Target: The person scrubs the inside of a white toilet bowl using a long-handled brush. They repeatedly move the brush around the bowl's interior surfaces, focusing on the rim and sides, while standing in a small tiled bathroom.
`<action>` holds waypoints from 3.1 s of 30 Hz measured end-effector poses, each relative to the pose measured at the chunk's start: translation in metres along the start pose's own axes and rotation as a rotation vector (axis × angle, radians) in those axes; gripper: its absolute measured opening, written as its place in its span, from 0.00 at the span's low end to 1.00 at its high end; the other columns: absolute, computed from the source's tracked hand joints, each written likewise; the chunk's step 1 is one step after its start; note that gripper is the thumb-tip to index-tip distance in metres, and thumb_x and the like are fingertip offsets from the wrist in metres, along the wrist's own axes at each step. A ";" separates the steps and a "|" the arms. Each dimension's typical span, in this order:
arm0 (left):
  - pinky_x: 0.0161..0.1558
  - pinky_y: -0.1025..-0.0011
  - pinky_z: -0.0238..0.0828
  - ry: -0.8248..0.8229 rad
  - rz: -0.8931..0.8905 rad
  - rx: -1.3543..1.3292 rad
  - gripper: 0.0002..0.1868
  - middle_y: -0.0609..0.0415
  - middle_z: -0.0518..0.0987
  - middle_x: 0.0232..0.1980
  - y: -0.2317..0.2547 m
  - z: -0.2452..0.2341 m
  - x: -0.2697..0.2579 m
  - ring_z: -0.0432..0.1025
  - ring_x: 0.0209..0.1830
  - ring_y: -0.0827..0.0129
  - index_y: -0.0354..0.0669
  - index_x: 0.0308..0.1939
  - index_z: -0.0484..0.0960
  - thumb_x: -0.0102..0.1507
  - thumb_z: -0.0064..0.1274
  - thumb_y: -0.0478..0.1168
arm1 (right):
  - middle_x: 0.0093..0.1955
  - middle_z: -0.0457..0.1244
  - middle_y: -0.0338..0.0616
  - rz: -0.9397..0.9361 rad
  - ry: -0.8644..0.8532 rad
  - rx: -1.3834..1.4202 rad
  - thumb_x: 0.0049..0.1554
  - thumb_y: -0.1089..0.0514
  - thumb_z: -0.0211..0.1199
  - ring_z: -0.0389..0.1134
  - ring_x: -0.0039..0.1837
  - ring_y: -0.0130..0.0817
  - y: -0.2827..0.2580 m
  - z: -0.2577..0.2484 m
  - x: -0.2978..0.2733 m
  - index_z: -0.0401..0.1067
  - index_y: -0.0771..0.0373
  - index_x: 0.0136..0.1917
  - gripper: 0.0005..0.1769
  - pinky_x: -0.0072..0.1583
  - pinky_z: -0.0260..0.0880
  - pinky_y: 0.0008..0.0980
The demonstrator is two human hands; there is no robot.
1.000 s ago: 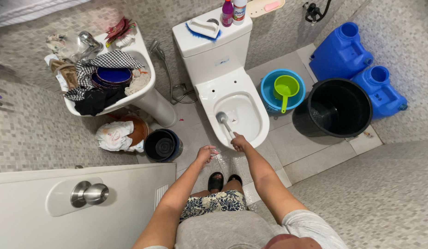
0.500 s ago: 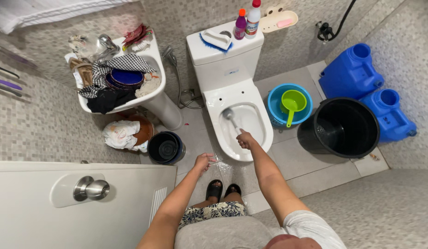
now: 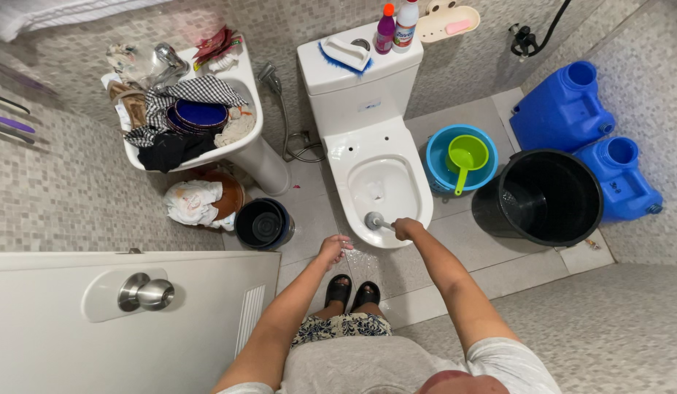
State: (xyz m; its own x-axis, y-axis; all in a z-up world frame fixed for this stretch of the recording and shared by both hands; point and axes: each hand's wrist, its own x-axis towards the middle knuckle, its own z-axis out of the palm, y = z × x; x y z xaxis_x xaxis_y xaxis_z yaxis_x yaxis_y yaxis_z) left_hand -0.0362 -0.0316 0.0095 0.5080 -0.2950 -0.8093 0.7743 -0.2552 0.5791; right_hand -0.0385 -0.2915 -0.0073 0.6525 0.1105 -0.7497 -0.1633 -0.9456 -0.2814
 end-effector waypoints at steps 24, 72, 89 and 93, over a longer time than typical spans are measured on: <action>0.18 0.83 0.52 0.014 0.031 -0.031 0.20 0.50 0.84 0.45 -0.008 -0.039 0.062 0.62 0.24 0.79 0.40 0.58 0.76 0.63 0.40 0.30 | 0.51 0.69 0.60 0.250 0.298 0.524 0.50 0.65 0.52 0.73 0.45 0.47 -0.025 0.051 0.073 0.57 0.60 0.78 0.41 0.45 0.73 0.40; 0.19 0.82 0.53 -0.030 0.049 0.012 0.21 0.49 0.84 0.47 0.011 -0.023 -0.004 0.64 0.24 0.79 0.38 0.59 0.76 0.63 0.38 0.29 | 0.60 0.69 0.46 0.253 0.115 -0.002 0.58 0.65 0.55 0.71 0.61 0.41 -0.032 0.046 -0.054 0.64 0.48 0.74 0.31 0.55 0.73 0.43; 0.18 0.82 0.52 -0.011 -0.025 -0.022 0.21 0.49 0.84 0.47 0.002 0.003 -0.030 0.62 0.21 0.79 0.44 0.61 0.75 0.64 0.39 0.31 | 0.67 0.66 0.47 0.467 0.099 0.084 0.60 0.57 0.58 0.69 0.67 0.44 -0.022 0.037 -0.072 0.76 0.54 0.64 0.19 0.55 0.73 0.50; 0.18 0.83 0.53 -0.022 -0.036 -0.035 0.20 0.50 0.85 0.48 -0.003 0.010 -0.033 0.62 0.22 0.79 0.41 0.61 0.75 0.65 0.40 0.30 | 0.58 0.69 0.47 0.444 0.096 0.367 0.58 0.62 0.58 0.70 0.56 0.37 -0.049 0.052 -0.059 0.72 0.58 0.67 0.23 0.51 0.71 0.40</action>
State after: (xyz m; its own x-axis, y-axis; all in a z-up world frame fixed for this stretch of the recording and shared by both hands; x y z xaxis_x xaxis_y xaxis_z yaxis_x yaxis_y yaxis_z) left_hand -0.0592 -0.0302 0.0356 0.4713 -0.3062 -0.8271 0.8050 -0.2339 0.5452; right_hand -0.1073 -0.2355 0.0195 0.5244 -0.3170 -0.7903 -0.6711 -0.7251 -0.1545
